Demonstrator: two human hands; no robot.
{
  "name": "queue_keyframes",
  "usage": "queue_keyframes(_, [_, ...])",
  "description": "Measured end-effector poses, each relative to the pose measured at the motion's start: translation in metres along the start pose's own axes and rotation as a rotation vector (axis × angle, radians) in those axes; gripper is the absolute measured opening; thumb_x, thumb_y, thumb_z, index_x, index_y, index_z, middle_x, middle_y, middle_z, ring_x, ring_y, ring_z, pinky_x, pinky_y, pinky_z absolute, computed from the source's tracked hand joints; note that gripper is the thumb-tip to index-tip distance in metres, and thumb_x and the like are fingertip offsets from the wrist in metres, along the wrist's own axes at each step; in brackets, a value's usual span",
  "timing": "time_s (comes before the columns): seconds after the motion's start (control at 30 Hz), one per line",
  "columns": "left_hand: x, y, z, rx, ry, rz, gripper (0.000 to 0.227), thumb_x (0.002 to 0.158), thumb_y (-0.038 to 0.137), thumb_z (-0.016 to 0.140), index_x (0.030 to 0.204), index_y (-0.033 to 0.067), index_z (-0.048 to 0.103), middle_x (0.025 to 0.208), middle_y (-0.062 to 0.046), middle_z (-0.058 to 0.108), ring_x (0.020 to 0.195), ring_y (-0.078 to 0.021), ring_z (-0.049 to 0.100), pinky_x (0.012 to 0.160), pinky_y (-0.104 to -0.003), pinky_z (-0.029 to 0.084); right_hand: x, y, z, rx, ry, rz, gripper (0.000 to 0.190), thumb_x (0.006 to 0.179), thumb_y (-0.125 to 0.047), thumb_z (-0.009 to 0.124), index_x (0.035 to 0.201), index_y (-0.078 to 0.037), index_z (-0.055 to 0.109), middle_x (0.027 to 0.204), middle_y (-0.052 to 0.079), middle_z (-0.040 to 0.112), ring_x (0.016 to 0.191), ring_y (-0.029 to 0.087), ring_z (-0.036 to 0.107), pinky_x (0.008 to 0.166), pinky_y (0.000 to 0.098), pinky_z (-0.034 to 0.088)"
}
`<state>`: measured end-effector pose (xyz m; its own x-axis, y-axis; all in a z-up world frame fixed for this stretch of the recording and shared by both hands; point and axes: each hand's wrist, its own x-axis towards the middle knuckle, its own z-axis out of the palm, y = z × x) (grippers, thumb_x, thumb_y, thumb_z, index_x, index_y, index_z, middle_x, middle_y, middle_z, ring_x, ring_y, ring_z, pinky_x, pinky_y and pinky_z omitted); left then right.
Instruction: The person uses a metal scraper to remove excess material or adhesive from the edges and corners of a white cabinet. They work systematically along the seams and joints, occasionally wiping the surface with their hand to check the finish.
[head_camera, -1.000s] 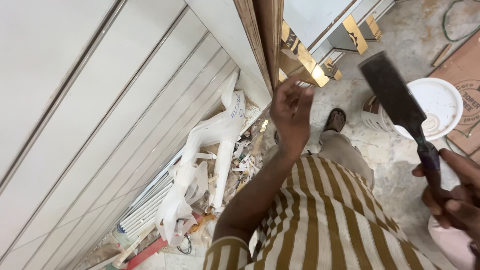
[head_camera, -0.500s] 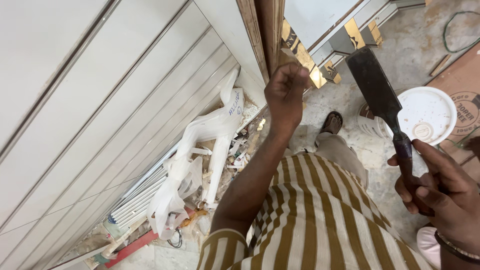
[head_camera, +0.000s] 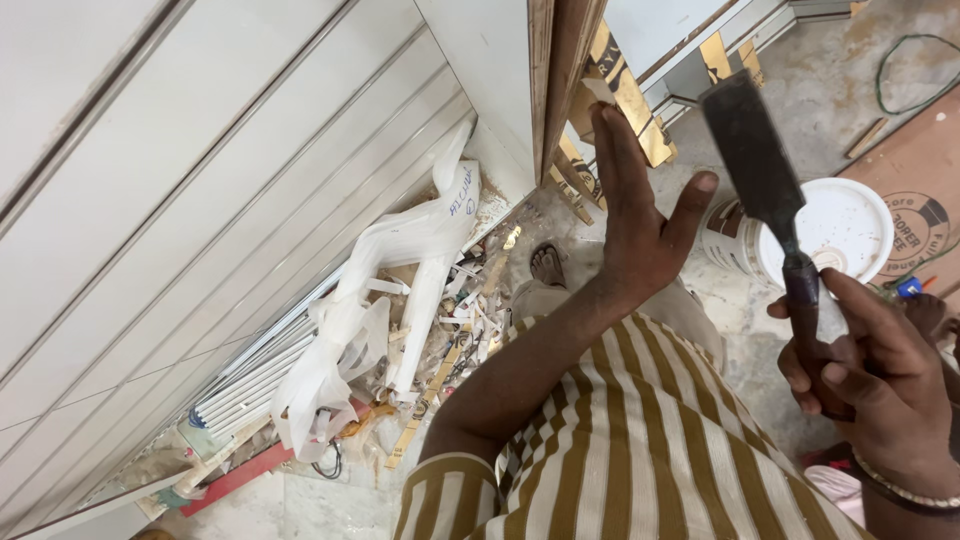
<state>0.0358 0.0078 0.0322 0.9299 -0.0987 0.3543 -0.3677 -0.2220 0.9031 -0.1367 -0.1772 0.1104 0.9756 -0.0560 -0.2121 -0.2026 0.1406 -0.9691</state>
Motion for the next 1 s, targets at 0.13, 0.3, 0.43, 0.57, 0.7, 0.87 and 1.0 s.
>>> queue_keyframes(0.13, [-0.004, 0.004, -0.006, -0.027, -0.030, -0.020, 0.094, 0.110, 0.053, 0.047, 0.165, -0.0032, -0.004, 0.173, -0.032, -0.004, 0.166, -0.0444, -0.002, 0.136, -0.055, 0.015, 0.003, -0.003, 0.009, -0.016, 0.037, -0.028, 0.070, 0.096, 0.001, 0.050, 0.163, -0.011, 0.040, 0.138, 0.029, 0.057, 0.073, 0.019, 0.061, 0.052, 0.0255, 0.050])
queue_keyframes(0.3, [-0.034, 0.011, -0.019, -0.373, -0.044, -0.149, 0.066, 0.112, 0.047, 0.053, 0.153, 0.0004, 0.034, 0.154, -0.025, 0.039, 0.139, -0.0323, 0.042, 0.117, -0.046, 0.043, 0.000, -0.008, 0.013, -0.101, -0.038, -0.017, 0.066, 0.097, 0.004, 0.051, 0.162, -0.006, 0.043, 0.128, 0.026, 0.064, 0.071, 0.016, 0.060, 0.056, 0.0250, 0.052])
queue_keyframes(0.43, [-0.038, 0.002, -0.009, -1.046, -0.175, -0.414, 0.041, 0.120, 0.037, 0.053, 0.132, -0.0013, 0.055, 0.117, -0.018, 0.067, 0.113, -0.0226, 0.070, 0.104, -0.044, 0.059, -0.003, -0.007, 0.018, -0.318, 0.013, 0.164, 0.069, 0.089, 0.008, 0.053, 0.157, -0.001, 0.048, 0.108, 0.020, 0.072, 0.068, 0.014, 0.060, 0.055, 0.0266, 0.051])
queue_keyframes(0.57, [-0.030, -0.012, 0.001, -1.308, -0.284, -0.692, 0.041, 0.114, 0.039, 0.056, 0.126, 0.0004, 0.060, 0.117, -0.016, 0.072, 0.112, -0.0253, 0.071, 0.102, -0.045, 0.058, -0.002, -0.009, 0.023, -0.448, -0.018, 0.175, 0.074, 0.098, 0.007, 0.060, 0.170, -0.002, 0.048, 0.093, 0.018, 0.069, 0.067, 0.012, 0.058, 0.060, 0.0263, 0.051])
queue_keyframes(0.7, [-0.036, -0.018, 0.018, -1.557, -0.301, -0.696, 0.039, 0.116, 0.039, 0.061, 0.119, 0.0004, 0.060, 0.111, -0.017, 0.072, 0.112, -0.0295, 0.072, 0.102, -0.048, 0.058, -0.008, -0.029, 0.027, -0.615, 0.066, 0.146, 0.066, 0.089, 0.010, 0.059, 0.154, 0.002, 0.054, 0.111, 0.012, 0.069, 0.081, 0.013, 0.069, 0.074, 0.0278, 0.057])
queue_keyframes(0.87, [-0.042, -0.019, 0.029, -1.550, -0.234, -0.690, 0.039, 0.116, 0.040, 0.061, 0.117, 0.0006, 0.062, 0.108, -0.016, 0.073, 0.109, -0.0297, 0.072, 0.100, -0.048, 0.059, 0.000, -0.031, 0.018, -0.639, 0.012, 0.050, 0.068, 0.094, 0.008, 0.057, 0.161, -0.002, 0.060, 0.065, 0.004, 0.055, 0.067, 0.013, 0.066, 0.075, 0.0296, 0.065])
queue_keyframes(1.0, [-0.036, -0.026, 0.031, -1.579, -0.213, -0.666, 0.038, 0.115, 0.040, 0.063, 0.114, 0.0019, 0.065, 0.104, -0.013, 0.074, 0.102, -0.0266, 0.072, 0.098, -0.046, 0.059, 0.008, -0.036, 0.031, -0.684, 0.019, 0.044, 0.068, 0.088, 0.009, 0.058, 0.155, -0.004, 0.058, 0.073, 0.002, 0.057, 0.066, 0.007, 0.061, 0.069, 0.0253, 0.055])
